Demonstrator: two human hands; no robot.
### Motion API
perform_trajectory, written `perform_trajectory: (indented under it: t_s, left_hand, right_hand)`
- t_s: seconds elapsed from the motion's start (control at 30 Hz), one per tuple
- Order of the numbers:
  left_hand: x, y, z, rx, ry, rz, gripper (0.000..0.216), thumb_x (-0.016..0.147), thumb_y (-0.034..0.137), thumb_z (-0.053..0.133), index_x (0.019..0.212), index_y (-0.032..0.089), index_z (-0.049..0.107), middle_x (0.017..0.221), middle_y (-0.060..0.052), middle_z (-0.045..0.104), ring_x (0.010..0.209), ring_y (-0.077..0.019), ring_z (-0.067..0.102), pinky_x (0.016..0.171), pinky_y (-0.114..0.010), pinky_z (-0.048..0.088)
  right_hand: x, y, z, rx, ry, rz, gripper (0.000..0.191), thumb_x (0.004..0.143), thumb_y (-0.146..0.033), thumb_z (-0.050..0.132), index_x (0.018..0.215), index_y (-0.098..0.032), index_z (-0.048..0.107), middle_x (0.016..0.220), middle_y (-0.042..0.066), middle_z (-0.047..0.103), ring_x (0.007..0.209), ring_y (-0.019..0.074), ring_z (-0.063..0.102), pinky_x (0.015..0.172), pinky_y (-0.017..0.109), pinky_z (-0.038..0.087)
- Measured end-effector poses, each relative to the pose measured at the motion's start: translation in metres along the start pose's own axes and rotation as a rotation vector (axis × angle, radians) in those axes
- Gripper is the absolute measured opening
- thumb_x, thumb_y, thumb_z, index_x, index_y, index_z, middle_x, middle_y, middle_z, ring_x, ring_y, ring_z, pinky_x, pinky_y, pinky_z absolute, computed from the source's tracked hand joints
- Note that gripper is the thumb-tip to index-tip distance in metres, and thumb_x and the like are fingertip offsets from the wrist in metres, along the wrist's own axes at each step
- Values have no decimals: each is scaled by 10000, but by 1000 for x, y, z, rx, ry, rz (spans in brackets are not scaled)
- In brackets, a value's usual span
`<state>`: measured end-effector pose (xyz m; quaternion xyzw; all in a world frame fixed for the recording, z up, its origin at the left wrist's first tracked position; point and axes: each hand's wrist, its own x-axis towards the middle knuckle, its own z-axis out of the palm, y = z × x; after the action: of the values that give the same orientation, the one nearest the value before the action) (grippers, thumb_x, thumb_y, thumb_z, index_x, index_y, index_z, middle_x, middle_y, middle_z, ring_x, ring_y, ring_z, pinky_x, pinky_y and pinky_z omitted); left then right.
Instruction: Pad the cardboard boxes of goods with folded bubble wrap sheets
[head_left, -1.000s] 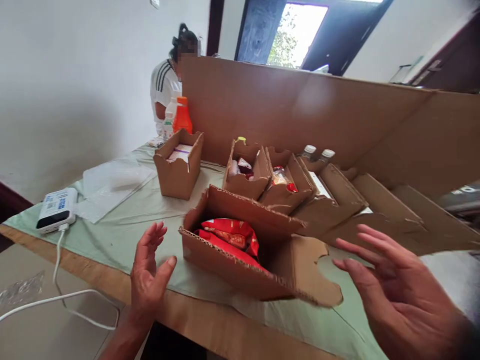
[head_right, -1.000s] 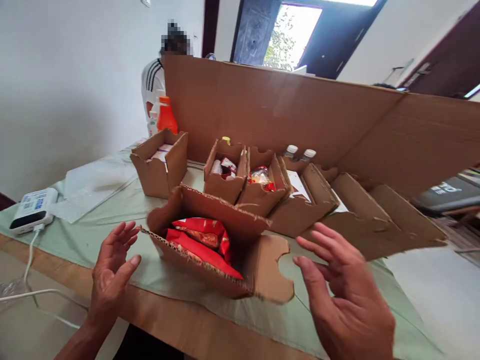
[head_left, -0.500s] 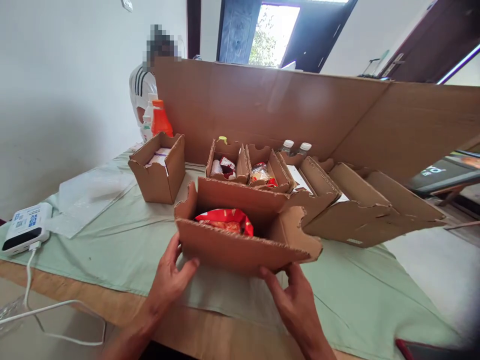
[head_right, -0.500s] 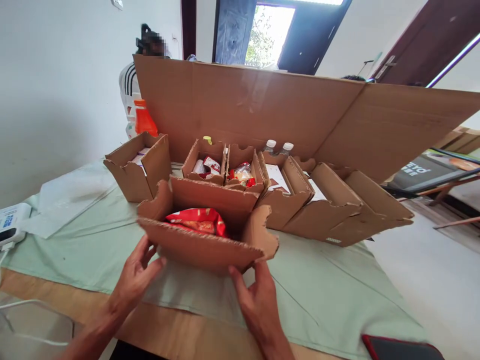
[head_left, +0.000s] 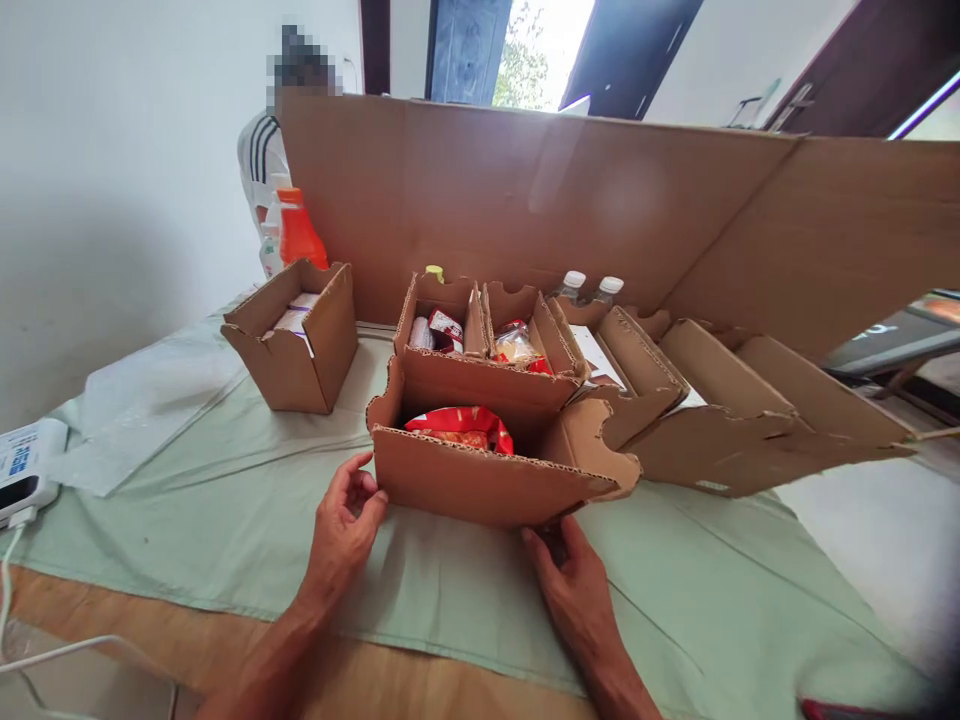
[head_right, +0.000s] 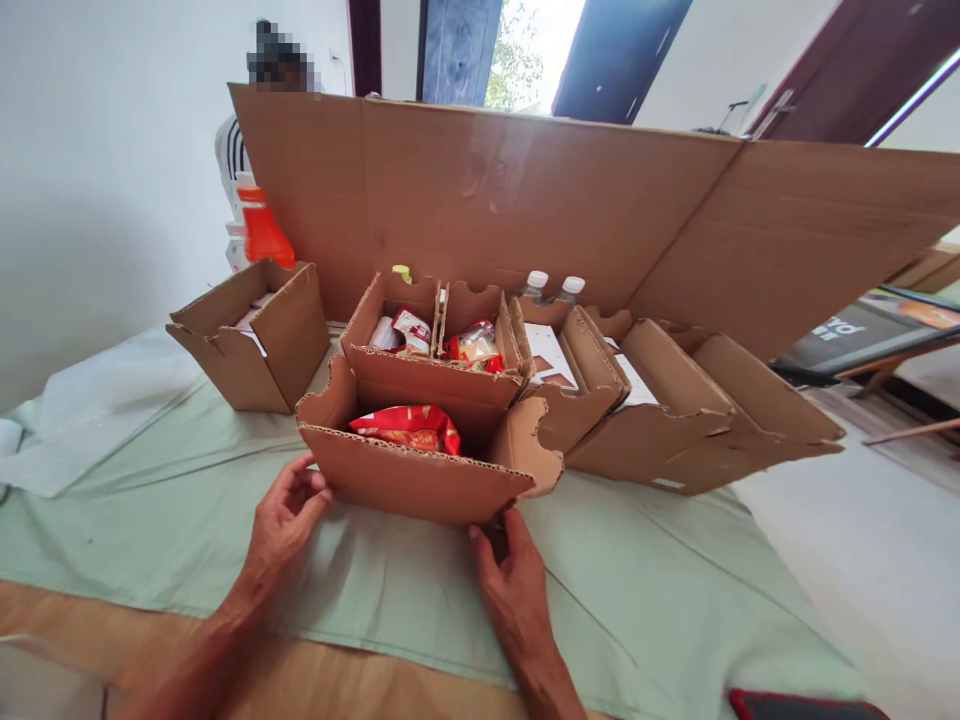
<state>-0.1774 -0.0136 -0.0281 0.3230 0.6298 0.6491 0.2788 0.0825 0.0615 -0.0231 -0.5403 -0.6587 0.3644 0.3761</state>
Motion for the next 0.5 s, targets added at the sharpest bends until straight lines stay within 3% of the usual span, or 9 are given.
perform_trajectory:
  t_s: [0.2, 0.33, 0.5]
  left_hand:
    - [-1, -2, 5, -119, -20, -62, 536, 745, 340, 729, 1246, 206, 591, 922, -13, 617, 882, -189, 646, 812, -318, 522]
    - [-2, -2, 6, -124, -41, -50, 551, 750, 313, 707, 1272, 205, 568, 926, -12, 609, 894, -184, 632, 849, -322, 508]
    - [2, 2, 9, -89, -17, -6, 500, 764, 241, 642, 1255, 183, 566, 873, -6, 614, 804, -156, 623, 783, -292, 513]
  right_hand:
    - [3, 21, 3, 12, 27, 24, 476, 766, -502, 662, 1134, -202, 645, 1080, 128, 771, 1004, 296, 732, 914, 428, 574]
    - [6, 21, 4, 15, 20, 11, 476, 777, -515, 662, 1133, -200, 649, 1087, 129, 776, 998, 288, 739, 911, 429, 581]
    - [6, 26, -1, 12, 36, 23, 462, 738, -530, 681, 1065, -204, 663, 1002, 106, 791, 934, 291, 748, 864, 416, 591]
